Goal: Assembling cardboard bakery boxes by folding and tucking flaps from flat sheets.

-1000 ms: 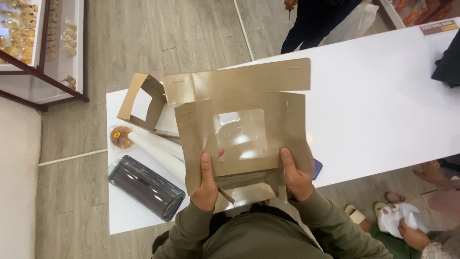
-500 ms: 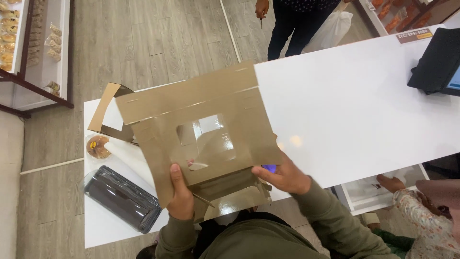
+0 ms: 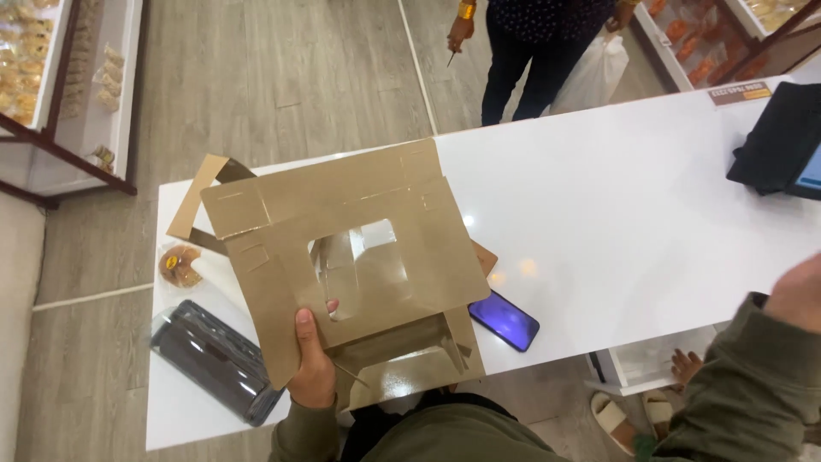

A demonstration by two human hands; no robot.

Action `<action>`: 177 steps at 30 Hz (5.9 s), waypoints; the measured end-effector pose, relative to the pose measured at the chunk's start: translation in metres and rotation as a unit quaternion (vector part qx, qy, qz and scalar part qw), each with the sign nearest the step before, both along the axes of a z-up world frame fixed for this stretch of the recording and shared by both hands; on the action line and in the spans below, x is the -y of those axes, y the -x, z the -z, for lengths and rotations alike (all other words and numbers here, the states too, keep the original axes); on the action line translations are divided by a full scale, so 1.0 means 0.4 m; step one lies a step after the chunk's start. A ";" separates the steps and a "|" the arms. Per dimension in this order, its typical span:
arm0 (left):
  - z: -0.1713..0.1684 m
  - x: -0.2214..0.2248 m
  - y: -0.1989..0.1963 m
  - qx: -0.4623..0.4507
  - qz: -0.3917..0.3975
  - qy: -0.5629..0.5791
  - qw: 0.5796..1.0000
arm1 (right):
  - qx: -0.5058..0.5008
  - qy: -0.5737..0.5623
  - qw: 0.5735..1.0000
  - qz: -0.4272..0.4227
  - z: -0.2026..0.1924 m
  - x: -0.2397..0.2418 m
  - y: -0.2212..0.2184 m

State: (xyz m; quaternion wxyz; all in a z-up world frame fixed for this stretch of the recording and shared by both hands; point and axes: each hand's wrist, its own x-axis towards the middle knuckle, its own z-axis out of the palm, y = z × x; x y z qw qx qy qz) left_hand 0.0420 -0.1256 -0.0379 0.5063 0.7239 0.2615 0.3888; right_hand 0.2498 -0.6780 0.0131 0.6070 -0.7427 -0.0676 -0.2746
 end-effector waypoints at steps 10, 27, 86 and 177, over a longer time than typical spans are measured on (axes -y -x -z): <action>-0.056 -0.027 0.009 0.020 0.090 0.025 0.995 | -0.414 0.347 0.714 -0.446 -0.111 -0.592 0.238; -0.068 -0.265 0.058 -0.017 0.188 0.092 0.978 | -0.390 0.407 0.719 -0.406 -0.036 -0.890 0.346; -0.083 -0.169 0.066 -0.058 0.214 0.087 0.971 | -0.293 -0.102 0.892 -0.329 0.072 -0.817 0.308; -0.030 -0.154 0.008 0.007 0.366 0.205 0.908 | -0.077 -0.025 0.989 -0.121 0.103 -0.960 0.404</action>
